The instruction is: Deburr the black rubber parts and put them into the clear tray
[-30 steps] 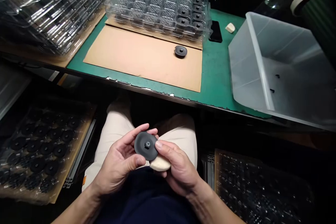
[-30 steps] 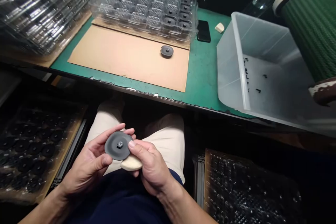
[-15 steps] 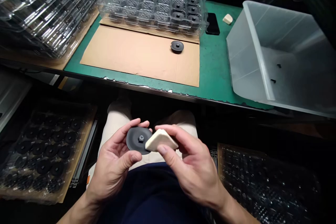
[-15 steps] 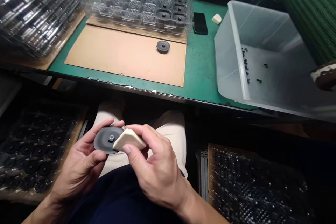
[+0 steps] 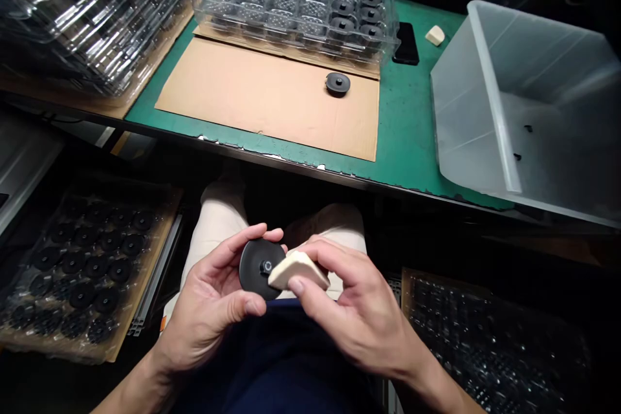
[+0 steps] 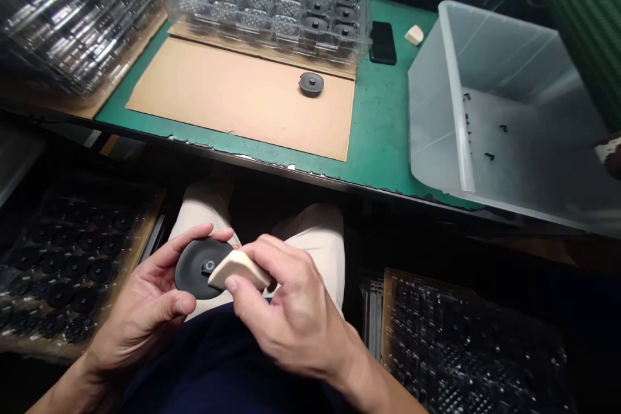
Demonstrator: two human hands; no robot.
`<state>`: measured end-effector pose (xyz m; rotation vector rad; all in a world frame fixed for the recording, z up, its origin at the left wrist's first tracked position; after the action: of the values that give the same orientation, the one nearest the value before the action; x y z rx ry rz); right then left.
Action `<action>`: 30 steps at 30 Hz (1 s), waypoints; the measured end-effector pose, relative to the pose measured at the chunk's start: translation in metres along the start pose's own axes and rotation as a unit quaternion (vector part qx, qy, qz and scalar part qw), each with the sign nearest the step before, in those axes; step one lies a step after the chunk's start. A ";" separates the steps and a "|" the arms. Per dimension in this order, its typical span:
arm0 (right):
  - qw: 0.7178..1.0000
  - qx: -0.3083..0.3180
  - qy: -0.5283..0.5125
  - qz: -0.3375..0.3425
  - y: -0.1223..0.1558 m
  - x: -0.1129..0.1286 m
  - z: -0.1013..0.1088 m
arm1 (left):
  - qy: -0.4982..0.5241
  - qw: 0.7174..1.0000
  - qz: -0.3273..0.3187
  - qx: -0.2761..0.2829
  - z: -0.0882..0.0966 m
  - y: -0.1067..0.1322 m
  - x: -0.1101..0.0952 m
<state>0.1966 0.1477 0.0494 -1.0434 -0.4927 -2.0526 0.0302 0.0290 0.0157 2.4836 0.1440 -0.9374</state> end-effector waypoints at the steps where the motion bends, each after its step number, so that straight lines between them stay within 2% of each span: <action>1: 1.000 -0.014 0.012 0.006 -0.001 -0.001 0.001 | 0.002 1.000 0.004 0.001 0.000 0.000 0.000; 3: 0.998 -0.046 0.037 0.015 -0.002 -0.001 0.003 | 0.007 1.000 0.014 0.002 0.000 0.000 -0.001; 7: 0.999 0.025 0.014 0.016 -0.004 -0.003 0.004 | 0.029 0.999 0.045 0.009 0.001 0.000 -0.001; 12: 0.995 -0.052 0.082 0.027 -0.004 -0.003 0.002 | 0.051 0.997 0.054 0.005 0.005 0.000 0.005; 17: 0.999 0.050 0.009 -0.019 -0.002 0.000 0.001 | 0.117 0.991 0.054 -0.031 0.003 0.001 0.007; 18: 0.999 0.044 0.019 -0.014 -0.002 0.001 0.000 | 0.121 0.990 0.057 -0.034 0.002 0.001 0.006; 22: 0.991 -0.058 0.113 0.033 -0.002 -0.002 -0.006 | 0.102 0.991 0.080 -0.025 -0.002 -0.001 0.002; 24: 0.989 -0.070 0.118 0.046 -0.001 -0.003 -0.009 | 0.100 0.991 0.088 -0.028 -0.002 -0.001 0.001; 26: 0.995 -0.040 0.087 0.030 0.002 -0.003 -0.010 | 0.106 0.989 0.086 -0.050 0.000 -0.001 0.001; 28: 0.999 0.021 0.040 0.001 0.003 -0.002 -0.010 | 0.114 0.987 0.087 -0.074 0.002 -0.001 0.002; 30: 0.998 0.051 0.020 -0.013 0.004 -0.001 -0.009 | 0.115 0.986 0.097 -0.073 0.003 -0.001 0.003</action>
<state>0.1959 0.1402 0.0430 -0.9376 -0.5867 -2.0445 0.0298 0.0282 0.0113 2.4107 0.0429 -0.5393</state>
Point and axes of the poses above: each hand's wrist, its own y-axis away from the middle knuckle, its own z-axis out of the back of the hand, x = y × z, the point moved 1 cm from there along -y, towards the middle knuckle, and after that the axes turned 13 degrees about y, right-handed, at the moved point
